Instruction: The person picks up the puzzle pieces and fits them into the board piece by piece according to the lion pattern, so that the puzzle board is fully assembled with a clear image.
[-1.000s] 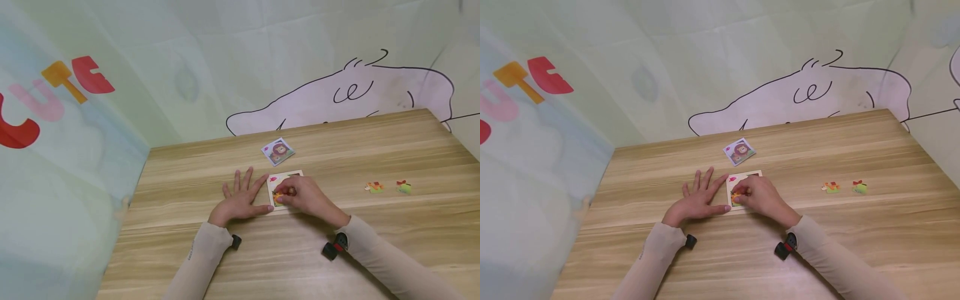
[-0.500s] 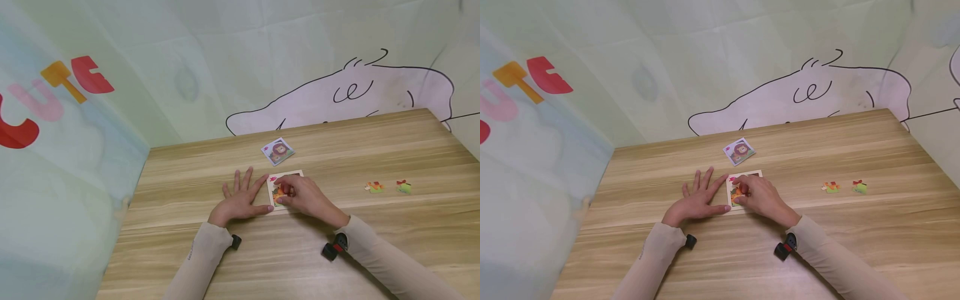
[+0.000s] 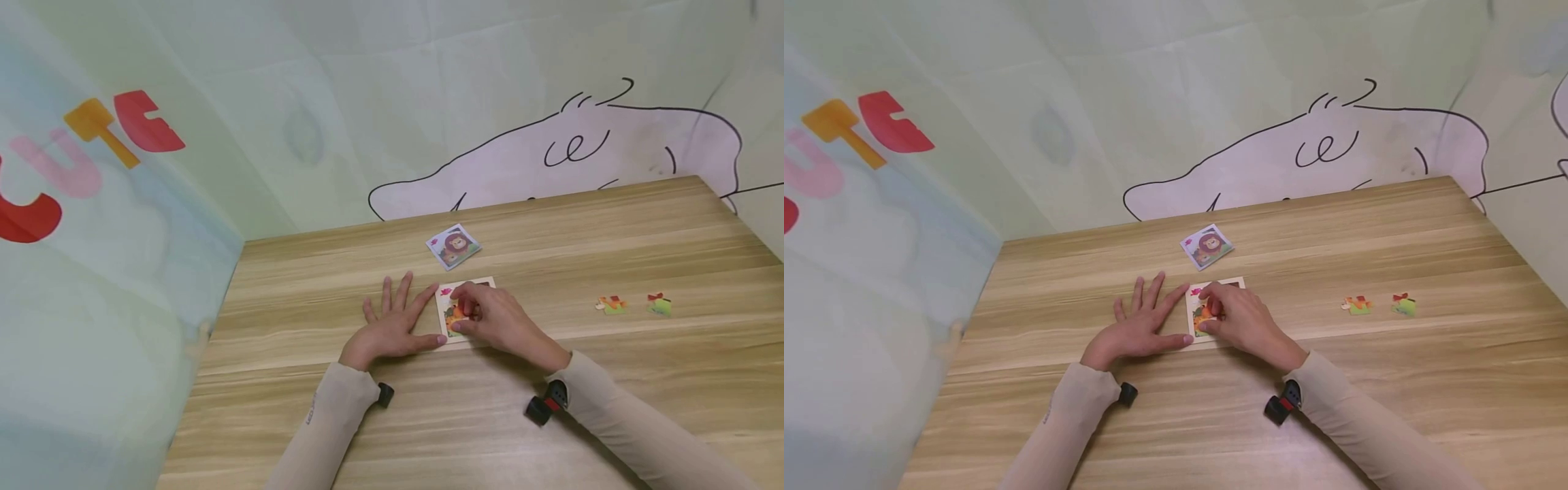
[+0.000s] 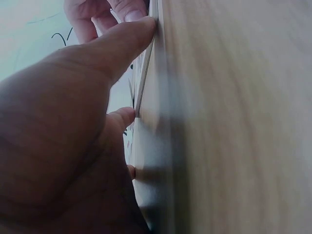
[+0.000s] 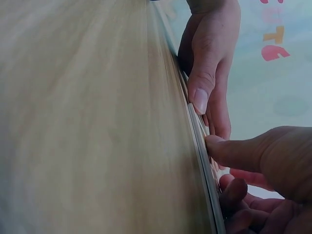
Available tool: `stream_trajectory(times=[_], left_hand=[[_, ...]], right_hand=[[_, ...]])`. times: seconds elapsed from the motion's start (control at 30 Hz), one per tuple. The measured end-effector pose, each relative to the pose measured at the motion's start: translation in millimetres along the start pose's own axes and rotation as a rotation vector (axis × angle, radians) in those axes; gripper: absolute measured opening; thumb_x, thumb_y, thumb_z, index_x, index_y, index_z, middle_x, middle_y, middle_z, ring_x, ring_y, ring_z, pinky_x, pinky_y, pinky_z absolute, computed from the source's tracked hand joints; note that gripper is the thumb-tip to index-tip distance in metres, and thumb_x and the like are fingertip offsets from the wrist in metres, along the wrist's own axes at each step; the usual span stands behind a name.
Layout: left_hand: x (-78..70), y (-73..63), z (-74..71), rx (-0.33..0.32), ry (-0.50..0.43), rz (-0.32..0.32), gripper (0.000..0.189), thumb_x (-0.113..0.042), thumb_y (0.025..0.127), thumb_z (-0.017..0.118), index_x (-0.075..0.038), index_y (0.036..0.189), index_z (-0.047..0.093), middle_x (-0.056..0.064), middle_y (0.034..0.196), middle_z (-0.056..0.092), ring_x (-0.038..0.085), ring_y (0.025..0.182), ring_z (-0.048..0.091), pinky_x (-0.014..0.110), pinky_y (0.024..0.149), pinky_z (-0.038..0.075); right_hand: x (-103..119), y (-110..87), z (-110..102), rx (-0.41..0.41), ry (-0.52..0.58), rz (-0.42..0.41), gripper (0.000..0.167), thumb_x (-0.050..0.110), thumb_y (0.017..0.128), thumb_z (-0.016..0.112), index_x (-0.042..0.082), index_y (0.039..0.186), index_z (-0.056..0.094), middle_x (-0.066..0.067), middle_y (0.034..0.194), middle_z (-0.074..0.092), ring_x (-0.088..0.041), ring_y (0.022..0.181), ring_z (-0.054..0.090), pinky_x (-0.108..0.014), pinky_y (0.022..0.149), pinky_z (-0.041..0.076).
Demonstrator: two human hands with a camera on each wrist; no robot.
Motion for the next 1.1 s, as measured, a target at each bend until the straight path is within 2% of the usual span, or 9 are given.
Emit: stream_trajectory(times=[0.17, 0.27, 0.4, 0.53, 0.73, 0.83, 0.97, 1.1], left_hand=[[-2.3, -1.9, -1.4, 0.003, -0.011, -0.002, 0.098, -0.074, 0.095, 0.063, -0.053, 0.17, 0.003, -0.002, 0.179, -0.03, 0.037, 0.161, -0.039, 0.083, 0.119, -0.021], [-2.1, -2.2, -1.7, 0.005, -0.013, -0.008, 0.099, -0.074, 0.094, 0.063, -0.053, 0.17, 0.003, -0.003, 0.179, -0.03, 0.036, 0.161, -0.039, 0.083, 0.119, -0.021], [-2.0, -0.8, -1.6, 0.001, -0.016, -0.004, 0.099, -0.074, 0.094, 0.064, -0.053, 0.17, 0.003, -0.004, 0.179, -0.03, 0.035, 0.162, -0.039, 0.082, 0.119, -0.022], [-0.9, 0.7, -0.5, -0.003, -0.015, 0.003, 0.1, -0.073, 0.094, 0.064, -0.052, 0.17, 0.003, -0.003, 0.179, -0.03, 0.036, 0.162, -0.039, 0.082, 0.119, -0.022], [0.4, 0.9, 1.3, 0.005, -0.003, -0.002, 0.101, -0.074, 0.094, 0.064, -0.052, 0.17, 0.002, -0.003, 0.179, -0.031, 0.036, 0.162, -0.039, 0.082, 0.119, -0.022], [-0.2, 0.1, 0.5, 0.004, -0.006, -0.001, 0.1, -0.073, 0.094, 0.064, -0.051, 0.17, 0.002, -0.003, 0.179, -0.031, 0.036, 0.161, -0.039, 0.082, 0.119, -0.022], [-1.3, -1.4, -1.2, 0.007, -0.015, -0.007, 0.101, -0.073, 0.094, 0.064, -0.052, 0.17, 0.001, -0.004, 0.178, -0.032, 0.035, 0.161, -0.04, 0.081, 0.119, -0.023], [-1.7, -1.7, -0.6, 0.009, -0.017, -0.01, 0.101, -0.073, 0.094, 0.065, -0.052, 0.17, 0.002, -0.004, 0.178, -0.032, 0.035, 0.161, -0.04, 0.081, 0.119, -0.024]], right_hand=[[-4, 2.7, -5, 0.039, 0.059, -0.002, 0.036, 0.016, 0.092, 0.086, 0.007, 0.123, 0.069, 0.0, 0.086, 0.068, -0.011, 0.076, 0.056, -0.025, 0.072, 0.045], [-8, 4.7, -18, 0.066, 0.098, 0.009, 0.033, 0.016, 0.095, 0.083, 0.007, 0.124, 0.069, -0.003, 0.088, 0.071, -0.012, 0.074, 0.057, -0.025, 0.066, 0.046], [-15, 5.3, -48, 0.047, 0.098, 0.028, 0.03, 0.016, 0.098, 0.079, 0.006, 0.125, 0.07, -0.008, 0.093, 0.073, -0.015, 0.07, 0.057, -0.024, 0.059, 0.044], [-26, -0.3, -86, -0.033, 0.097, 0.057, 0.028, 0.017, 0.099, 0.077, 0.005, 0.124, 0.072, -0.012, 0.097, 0.073, -0.014, 0.068, 0.057, -0.024, 0.058, 0.044], [-63, -27.2, -131, -0.097, 0.055, 0.138, 0.027, 0.022, 0.102, 0.074, 0.007, 0.125, 0.072, -0.012, 0.101, 0.071, -0.006, 0.062, 0.057, -0.024, 0.054, 0.042], [-88, -43.8, -147, -0.106, 0.035, 0.167, 0.026, 0.018, 0.103, 0.073, 0.004, 0.125, 0.072, -0.012, 0.101, 0.07, -0.006, 0.064, 0.061, -0.024, 0.055, 0.044], [-118, -65.6, -160, -0.091, 0.011, 0.183, 0.024, 0.01, 0.101, 0.073, -0.003, 0.122, 0.072, -0.01, 0.096, 0.069, -0.004, 0.067, 0.062, -0.024, 0.057, 0.048], [-138, -84.1, -164, -0.062, -0.051, 0.187, 0.024, 0.008, 0.097, 0.077, -0.004, 0.118, 0.073, -0.004, 0.09, 0.069, 0.0, 0.065, 0.057, -0.024, 0.057, 0.046]])
Point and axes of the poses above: each hand's wrist, its own y-axis towards the middle knuckle, its own z-axis out of the palm, x = y × z, the point moved 10 cm from there along y, towards the middle knuckle
